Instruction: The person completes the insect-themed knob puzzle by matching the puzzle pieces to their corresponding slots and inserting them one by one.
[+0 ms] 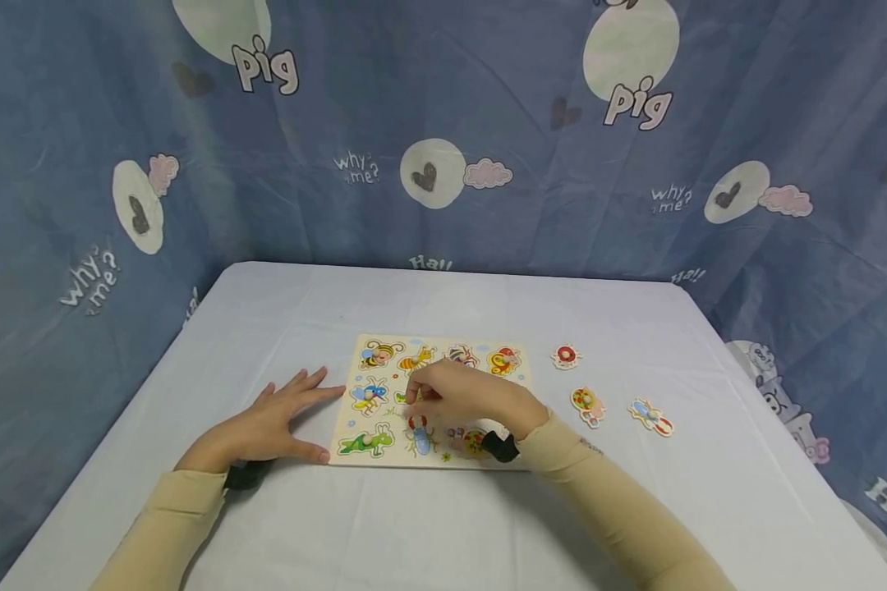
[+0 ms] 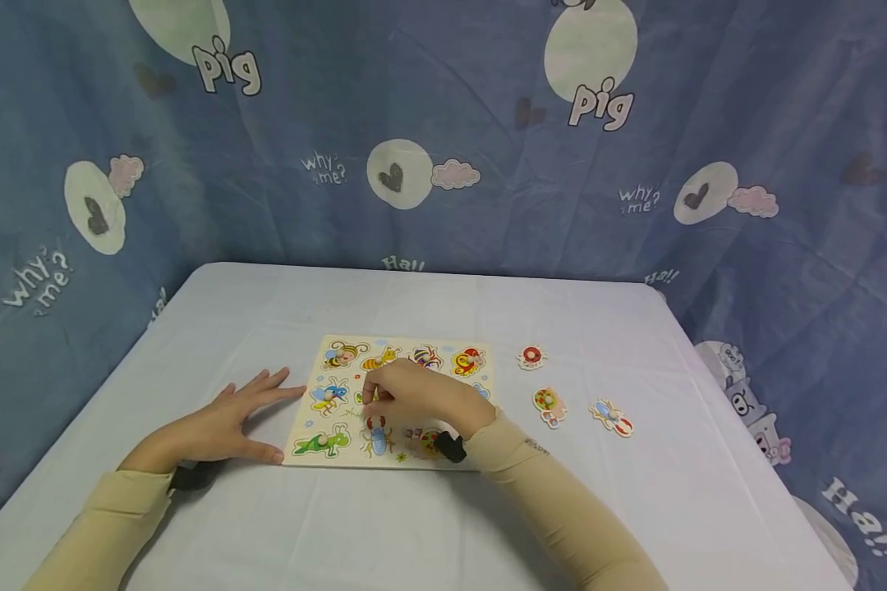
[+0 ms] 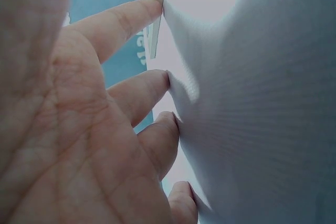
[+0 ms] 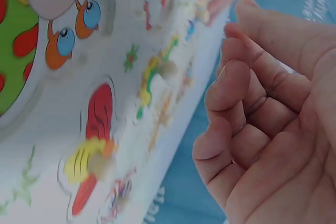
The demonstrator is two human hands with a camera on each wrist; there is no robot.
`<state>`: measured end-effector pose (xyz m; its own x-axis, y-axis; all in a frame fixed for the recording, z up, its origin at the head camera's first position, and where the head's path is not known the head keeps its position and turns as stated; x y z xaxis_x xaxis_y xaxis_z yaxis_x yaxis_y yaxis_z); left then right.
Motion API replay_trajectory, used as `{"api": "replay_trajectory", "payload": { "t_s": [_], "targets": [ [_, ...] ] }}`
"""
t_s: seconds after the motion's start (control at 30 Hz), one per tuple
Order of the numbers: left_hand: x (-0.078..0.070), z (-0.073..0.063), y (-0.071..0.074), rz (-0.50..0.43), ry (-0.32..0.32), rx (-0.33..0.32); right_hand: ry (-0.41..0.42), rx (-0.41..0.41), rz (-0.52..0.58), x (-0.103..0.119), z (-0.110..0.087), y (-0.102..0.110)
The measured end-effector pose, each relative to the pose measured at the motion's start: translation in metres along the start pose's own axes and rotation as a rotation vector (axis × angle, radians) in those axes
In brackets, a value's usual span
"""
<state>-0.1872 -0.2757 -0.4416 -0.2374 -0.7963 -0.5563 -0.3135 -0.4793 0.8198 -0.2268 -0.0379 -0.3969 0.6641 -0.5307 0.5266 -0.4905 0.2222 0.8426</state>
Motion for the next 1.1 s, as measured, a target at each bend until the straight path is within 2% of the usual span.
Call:
{"api": "replay_trajectory", "payload": {
  "t_s": [0.27, 0.47, 0.63, 0.9, 1.1],
  "targets": [
    [-0.001, 0.0, 0.001, -0.016, -0.009, -0.006, 0.013, -0.071, 0.01, -0.011, -0.028, 0.015],
    [0.0, -0.001, -0.002, -0.02, -0.013, -0.001, -0.048, -0.109, 0.06, -0.026, -0.055, 0.022],
    [0.0, 0.0, -0.001, -0.011, -0.014, -0.009, -0.083, -0.174, 0.046, -0.044, -0.078, 0.033],
    [-0.001, -0.001, 0.0, -0.011, -0.016, -0.01, -0.187, -0.316, 0.057, -0.082, -0.129, 0.05],
    [-0.002, 0.0, 0.0, -0.007, -0.012, -0.011, -0.325, -0.409, 0.035, -0.112, -0.171, 0.056]
  ]
}}
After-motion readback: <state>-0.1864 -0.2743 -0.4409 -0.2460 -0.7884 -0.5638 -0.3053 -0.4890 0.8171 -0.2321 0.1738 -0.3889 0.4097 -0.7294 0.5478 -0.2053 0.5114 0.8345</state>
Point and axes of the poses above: each hand's wrist, its own z-axis towards the middle knuckle, its own y-axis out of the back of the hand, x = y × z, the point moved 7 cm from there along z, towards the middle knuckle
